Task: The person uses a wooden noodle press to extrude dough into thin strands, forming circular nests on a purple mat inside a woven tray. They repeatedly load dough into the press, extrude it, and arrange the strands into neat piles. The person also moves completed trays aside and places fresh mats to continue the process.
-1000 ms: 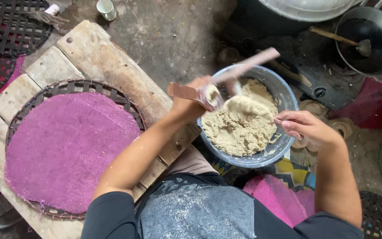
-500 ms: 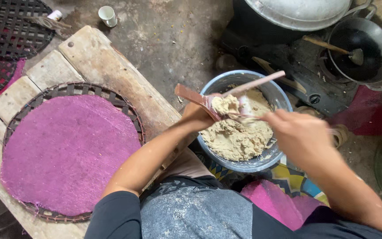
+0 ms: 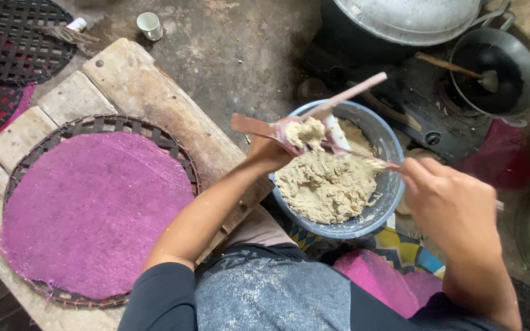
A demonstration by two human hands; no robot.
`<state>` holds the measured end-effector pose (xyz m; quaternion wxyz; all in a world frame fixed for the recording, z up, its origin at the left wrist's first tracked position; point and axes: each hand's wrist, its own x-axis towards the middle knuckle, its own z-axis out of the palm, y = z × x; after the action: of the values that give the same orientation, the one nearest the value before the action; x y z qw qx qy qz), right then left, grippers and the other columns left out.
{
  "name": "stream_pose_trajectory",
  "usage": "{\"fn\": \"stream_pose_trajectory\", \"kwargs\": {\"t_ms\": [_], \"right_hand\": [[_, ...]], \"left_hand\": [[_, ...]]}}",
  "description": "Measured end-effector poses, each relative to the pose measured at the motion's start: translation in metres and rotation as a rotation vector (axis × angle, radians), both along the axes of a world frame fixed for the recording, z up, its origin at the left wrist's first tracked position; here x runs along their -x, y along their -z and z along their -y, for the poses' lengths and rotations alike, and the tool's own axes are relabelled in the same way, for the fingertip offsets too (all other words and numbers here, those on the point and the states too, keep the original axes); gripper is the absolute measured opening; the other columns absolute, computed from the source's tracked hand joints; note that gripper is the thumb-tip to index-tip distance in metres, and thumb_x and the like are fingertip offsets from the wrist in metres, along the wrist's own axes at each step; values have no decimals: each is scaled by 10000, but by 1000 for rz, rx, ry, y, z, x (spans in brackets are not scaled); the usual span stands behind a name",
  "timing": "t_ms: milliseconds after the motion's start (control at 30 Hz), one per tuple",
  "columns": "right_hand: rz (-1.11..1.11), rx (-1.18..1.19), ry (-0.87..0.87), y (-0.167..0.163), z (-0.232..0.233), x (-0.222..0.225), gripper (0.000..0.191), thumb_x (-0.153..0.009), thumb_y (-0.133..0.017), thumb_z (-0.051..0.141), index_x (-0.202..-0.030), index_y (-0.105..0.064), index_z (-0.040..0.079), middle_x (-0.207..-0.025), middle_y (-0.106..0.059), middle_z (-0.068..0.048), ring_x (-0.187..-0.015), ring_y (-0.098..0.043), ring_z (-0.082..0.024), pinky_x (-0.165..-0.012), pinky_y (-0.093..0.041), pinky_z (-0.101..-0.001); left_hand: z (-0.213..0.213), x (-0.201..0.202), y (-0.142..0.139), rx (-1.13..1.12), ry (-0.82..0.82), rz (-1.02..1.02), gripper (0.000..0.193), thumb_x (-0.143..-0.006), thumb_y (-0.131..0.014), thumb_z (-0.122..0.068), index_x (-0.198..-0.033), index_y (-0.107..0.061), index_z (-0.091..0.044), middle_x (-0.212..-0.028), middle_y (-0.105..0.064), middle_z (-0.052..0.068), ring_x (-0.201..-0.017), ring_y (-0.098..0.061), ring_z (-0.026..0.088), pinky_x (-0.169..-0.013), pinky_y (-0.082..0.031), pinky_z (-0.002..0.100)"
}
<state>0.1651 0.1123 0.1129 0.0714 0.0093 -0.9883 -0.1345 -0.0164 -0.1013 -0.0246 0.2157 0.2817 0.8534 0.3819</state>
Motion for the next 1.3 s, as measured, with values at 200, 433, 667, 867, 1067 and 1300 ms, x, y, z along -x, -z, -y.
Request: {"fn": "stream_pose_trajectory", "kwargs": {"t_ms": [200,433,667,867,1067,1300], "right_hand": [[-78,13,-184,21,-16,19,23,-955,-663,185,-950,-668,207,-780,-620,26,-742,-684,-176,-605,-521,-348],[109,62,-390,30,36,55,166,-865,-622,120,-1022,-667,144,-857,-676,-28,-759,-716,-211,-605,-563,-352],[195,-57,-90,-22,7,17,144,-937,-595,193,-1055,-677,182,-846,-684,-7,-749,-728,-210,-598,-574,-366],[251,-77,-225,29,44,48,220,-926,-560,102,-1132,-633,134,-905,-696,-24,-758,-734,-205,-620,-586,-338],[244,-44,-20,-21,8,1,131,-975,-572,194,-1082,-649,197,-874,-693,-14,-789,-739,-219,-620,-580,-383],[192,-143,-230,48,39,38,160,-851,-607,153,-1004,-612,104,-924,-690,-56,-772,-734,-241,-619,-584,-362]], "left_hand": [[1,-6,14,-270,78,-352,640,-791,-828,-431,-1314,-619,-126,-1203,-705,91,-1034,-702,272,-820,-575,415],[-22,-21,37,-131,116,-272,507,-855,-781,-360,-1308,-656,-171,-1213,-720,45,-1011,-706,245,-790,-580,401],[-2,-7,35,-400,136,-501,603,-773,-807,-316,-1314,-638,-109,-1228,-691,91,-1045,-702,230,-846,-614,358],[-20,-23,35,-425,153,-418,509,-864,-796,-224,-1342,-664,-107,-1271,-715,89,-1151,-698,268,-916,-597,395],[-3,-7,25,-342,141,-334,552,-846,-828,-338,-1321,-657,-117,-1277,-700,113,-1131,-686,282,-936,-569,372],[-26,-27,45,-412,130,-345,605,-857,-833,-361,-1364,-617,-110,-1353,-668,115,-1233,-650,283,-991,-544,401]]}}
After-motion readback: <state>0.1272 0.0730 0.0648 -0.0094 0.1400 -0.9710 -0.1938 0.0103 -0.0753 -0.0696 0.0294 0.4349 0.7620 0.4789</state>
